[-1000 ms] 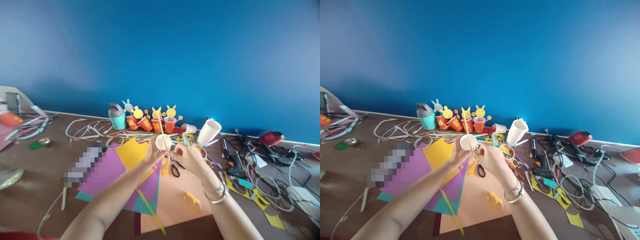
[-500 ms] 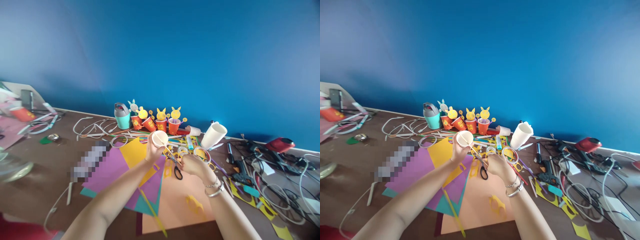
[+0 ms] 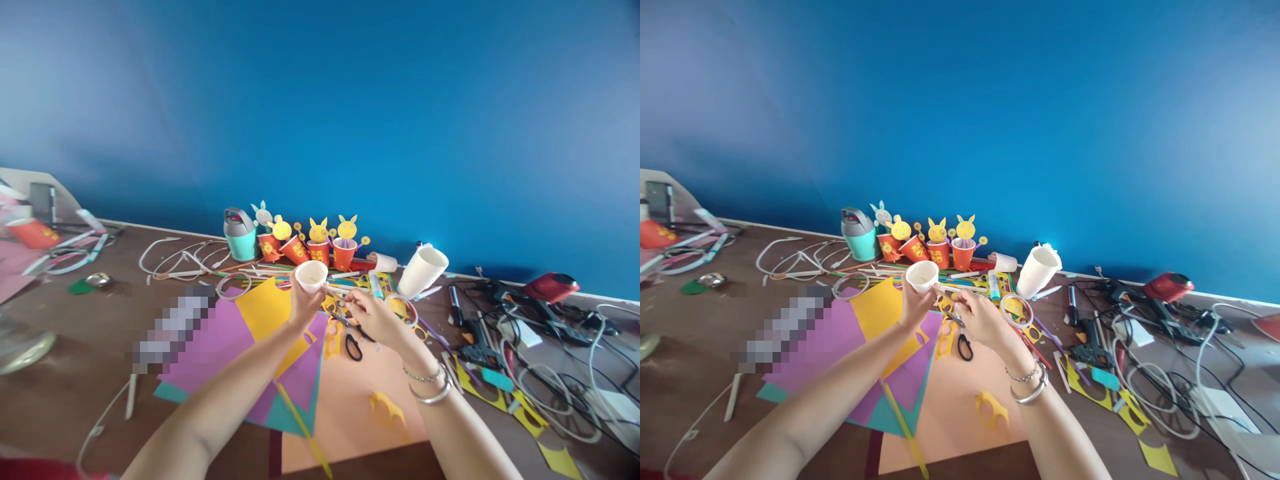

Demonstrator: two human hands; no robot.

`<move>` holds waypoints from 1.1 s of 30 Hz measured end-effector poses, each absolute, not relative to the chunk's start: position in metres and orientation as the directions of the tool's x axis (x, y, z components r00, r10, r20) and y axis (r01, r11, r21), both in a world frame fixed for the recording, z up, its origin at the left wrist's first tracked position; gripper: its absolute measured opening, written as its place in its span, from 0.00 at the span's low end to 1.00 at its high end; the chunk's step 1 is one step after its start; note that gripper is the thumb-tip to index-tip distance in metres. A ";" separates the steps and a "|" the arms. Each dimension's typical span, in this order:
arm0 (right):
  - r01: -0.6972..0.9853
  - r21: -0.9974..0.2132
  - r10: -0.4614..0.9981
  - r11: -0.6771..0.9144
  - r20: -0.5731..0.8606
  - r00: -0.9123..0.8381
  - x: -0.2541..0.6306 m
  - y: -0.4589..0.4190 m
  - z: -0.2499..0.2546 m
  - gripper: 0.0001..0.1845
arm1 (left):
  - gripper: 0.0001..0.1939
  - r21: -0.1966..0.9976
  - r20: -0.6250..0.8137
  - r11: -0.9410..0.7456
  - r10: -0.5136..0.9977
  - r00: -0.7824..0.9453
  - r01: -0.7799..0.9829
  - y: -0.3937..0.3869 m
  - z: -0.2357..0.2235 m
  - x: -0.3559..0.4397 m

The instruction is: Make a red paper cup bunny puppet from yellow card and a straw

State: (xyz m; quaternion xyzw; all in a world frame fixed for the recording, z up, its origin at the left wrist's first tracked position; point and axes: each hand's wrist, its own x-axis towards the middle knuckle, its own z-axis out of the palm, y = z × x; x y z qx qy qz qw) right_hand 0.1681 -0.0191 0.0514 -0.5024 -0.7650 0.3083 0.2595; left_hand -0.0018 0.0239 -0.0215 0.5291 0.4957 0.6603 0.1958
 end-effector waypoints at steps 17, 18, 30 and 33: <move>0.473 -0.819 0.943 0.323 0.237 -0.234 0.175 -0.011 0.059 0.14 | 0.26 0.876 0.467 -0.454 0.883 -0.047 0.165 0.024 -0.027 -0.002; 0.468 -0.825 0.944 0.316 0.222 -0.245 0.171 -0.012 0.058 0.16 | 0.26 0.876 0.465 -0.462 0.885 0.007 0.136 0.024 -0.029 -0.001; 0.442 -0.862 0.941 0.248 0.107 -0.320 0.167 -0.008 0.044 0.10 | 0.27 0.904 0.411 -0.427 0.883 0.225 0.026 0.018 -0.026 0.000; 0.413 -0.876 0.936 0.250 0.109 -0.336 0.167 -0.007 0.043 0.09 | 0.28 0.925 0.369 -0.379 0.896 0.248 -0.007 0.017 -0.024 0.000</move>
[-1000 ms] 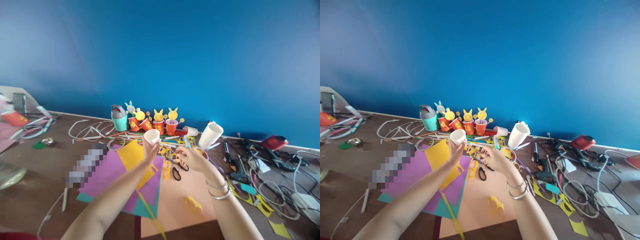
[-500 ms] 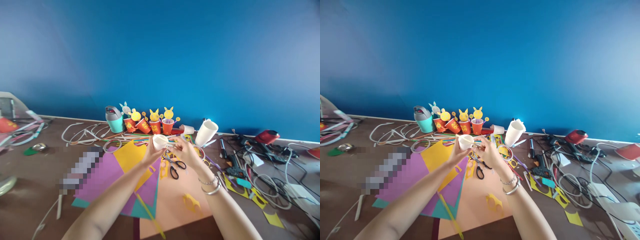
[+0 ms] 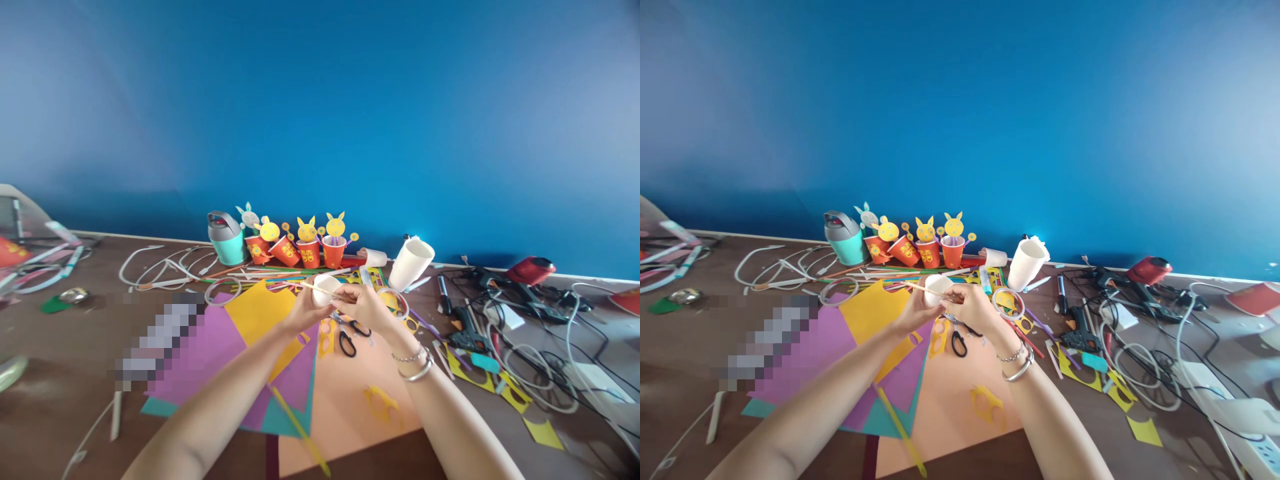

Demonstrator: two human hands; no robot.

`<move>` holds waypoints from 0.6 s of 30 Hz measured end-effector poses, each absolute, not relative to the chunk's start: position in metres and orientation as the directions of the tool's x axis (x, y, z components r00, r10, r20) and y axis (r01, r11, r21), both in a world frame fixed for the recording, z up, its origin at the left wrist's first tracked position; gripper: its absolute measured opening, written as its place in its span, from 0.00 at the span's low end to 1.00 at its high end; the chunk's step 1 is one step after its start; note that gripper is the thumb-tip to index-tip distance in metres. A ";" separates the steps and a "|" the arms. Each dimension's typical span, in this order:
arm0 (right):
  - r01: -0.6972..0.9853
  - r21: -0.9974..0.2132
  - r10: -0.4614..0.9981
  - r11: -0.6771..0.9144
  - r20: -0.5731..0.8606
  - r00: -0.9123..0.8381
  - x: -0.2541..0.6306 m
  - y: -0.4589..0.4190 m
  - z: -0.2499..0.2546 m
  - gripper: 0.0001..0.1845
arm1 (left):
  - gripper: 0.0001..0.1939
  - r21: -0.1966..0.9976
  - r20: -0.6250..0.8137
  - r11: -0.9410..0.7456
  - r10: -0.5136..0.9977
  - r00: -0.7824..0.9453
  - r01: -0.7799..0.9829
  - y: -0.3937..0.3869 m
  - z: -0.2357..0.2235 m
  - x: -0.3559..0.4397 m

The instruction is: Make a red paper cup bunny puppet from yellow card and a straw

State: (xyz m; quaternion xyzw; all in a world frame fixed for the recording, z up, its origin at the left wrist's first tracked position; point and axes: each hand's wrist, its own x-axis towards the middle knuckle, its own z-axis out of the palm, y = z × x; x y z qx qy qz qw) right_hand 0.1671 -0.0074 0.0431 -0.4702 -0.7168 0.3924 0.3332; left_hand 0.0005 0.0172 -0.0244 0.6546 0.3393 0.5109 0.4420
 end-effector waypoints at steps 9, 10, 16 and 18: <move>0.373 -0.907 0.938 0.194 0.060 -0.342 0.165 -0.006 0.040 0.05 | 0.29 0.954 0.301 -0.289 0.916 0.264 -0.085 0.017 -0.024 0.001; 0.367 -0.906 0.936 0.209 0.078 -0.342 0.165 -0.006 0.039 0.06 | 0.29 0.958 0.288 -0.274 0.920 0.265 -0.089 0.016 -0.024 0.001; 0.311 -0.931 0.917 0.194 0.059 -0.394 0.167 -0.005 0.040 0.05 | 0.30 0.956 0.291 -0.272 0.922 0.257 -0.108 0.017 -0.026 0.001; 0.306 -0.938 0.920 0.162 0.031 -0.391 0.167 -0.005 0.039 0.07 | 0.30 0.954 0.296 -0.273 0.918 0.264 -0.120 0.017 -0.025 0.001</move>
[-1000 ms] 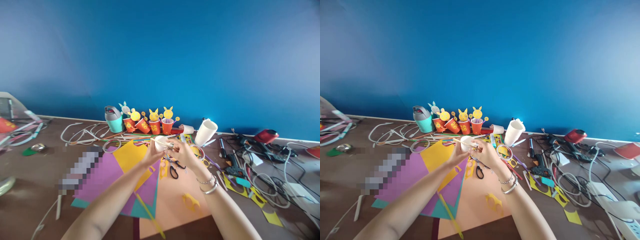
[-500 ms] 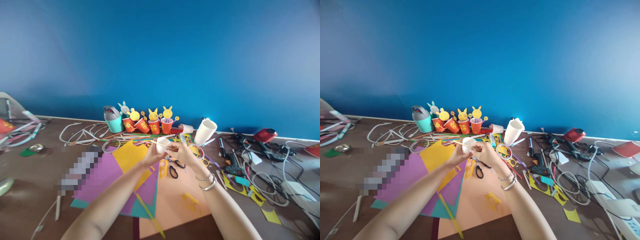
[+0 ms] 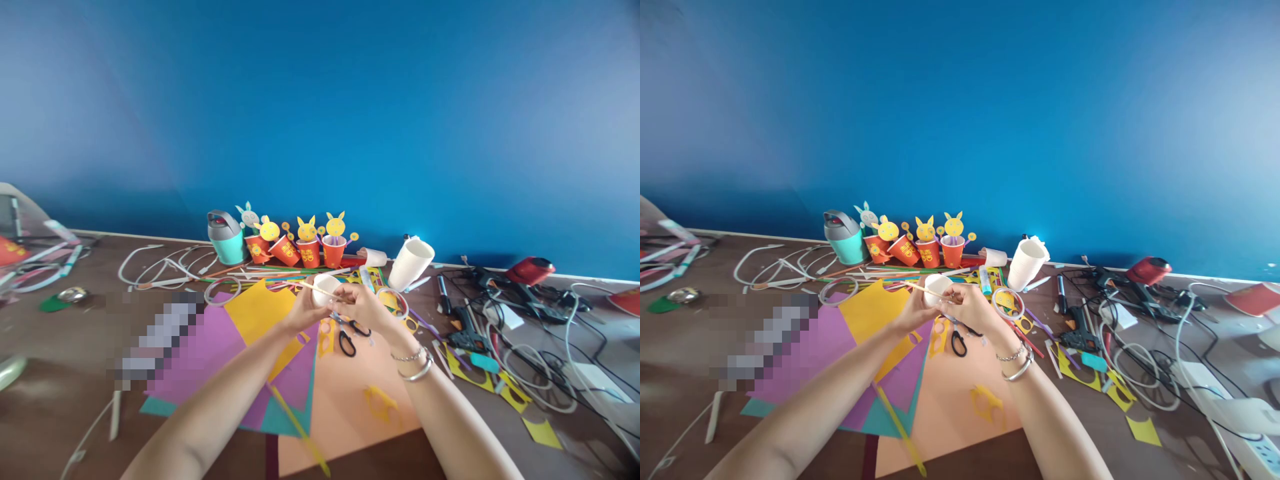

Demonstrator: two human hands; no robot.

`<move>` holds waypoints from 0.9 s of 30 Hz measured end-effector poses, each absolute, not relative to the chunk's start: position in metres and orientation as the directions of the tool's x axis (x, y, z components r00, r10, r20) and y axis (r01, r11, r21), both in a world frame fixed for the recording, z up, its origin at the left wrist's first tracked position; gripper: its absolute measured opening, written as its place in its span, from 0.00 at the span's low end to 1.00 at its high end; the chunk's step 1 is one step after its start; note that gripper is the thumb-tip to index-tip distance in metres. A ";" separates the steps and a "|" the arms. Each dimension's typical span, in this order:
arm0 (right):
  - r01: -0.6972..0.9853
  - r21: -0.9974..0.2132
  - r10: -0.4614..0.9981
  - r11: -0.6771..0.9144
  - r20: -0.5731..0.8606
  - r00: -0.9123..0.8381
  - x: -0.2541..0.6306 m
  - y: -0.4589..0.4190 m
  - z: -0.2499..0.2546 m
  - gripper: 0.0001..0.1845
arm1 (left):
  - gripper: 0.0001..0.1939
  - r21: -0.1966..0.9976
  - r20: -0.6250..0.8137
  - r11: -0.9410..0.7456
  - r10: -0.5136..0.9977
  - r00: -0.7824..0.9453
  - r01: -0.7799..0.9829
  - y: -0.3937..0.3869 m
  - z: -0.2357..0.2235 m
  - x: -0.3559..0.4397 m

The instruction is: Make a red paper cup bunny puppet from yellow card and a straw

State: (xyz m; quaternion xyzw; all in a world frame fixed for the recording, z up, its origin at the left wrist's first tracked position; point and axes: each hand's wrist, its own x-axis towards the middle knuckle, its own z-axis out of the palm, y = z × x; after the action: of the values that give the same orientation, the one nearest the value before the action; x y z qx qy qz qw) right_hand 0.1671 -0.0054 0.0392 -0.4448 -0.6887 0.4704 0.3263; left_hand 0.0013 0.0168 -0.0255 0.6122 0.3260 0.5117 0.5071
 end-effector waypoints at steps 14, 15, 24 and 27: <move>0.374 -0.921 0.932 0.111 -0.034 -0.360 0.169 -0.010 0.044 0.06 | 0.30 0.963 0.266 -0.238 0.920 0.289 -0.128 0.012 -0.021 0.002; 0.376 -0.921 0.929 0.099 -0.050 -0.366 0.169 -0.010 0.044 0.06 | 0.30 0.963 0.265 -0.235 0.918 0.294 -0.135 0.012 -0.022 0.002; 0.450 -0.886 0.915 0.112 -0.084 -0.394 0.172 -0.010 0.041 0.06 | 0.30 0.935 0.351 -0.349 0.892 0.285 -0.059 0.014 -0.024 0.003; 0.493 -0.859 0.911 0.141 -0.083 -0.404 0.173 -0.010 0.041 0.05 | 0.30 0.917 0.379 -0.398 0.879 0.288 0.007 0.014 -0.022 0.001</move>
State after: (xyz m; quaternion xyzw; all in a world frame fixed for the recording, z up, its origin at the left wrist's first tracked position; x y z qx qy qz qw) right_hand 0.1734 -0.0102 0.0410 -0.4901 -0.7160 0.4353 0.2403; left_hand 0.0014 0.0138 -0.0223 0.6722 0.3298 0.4973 0.4383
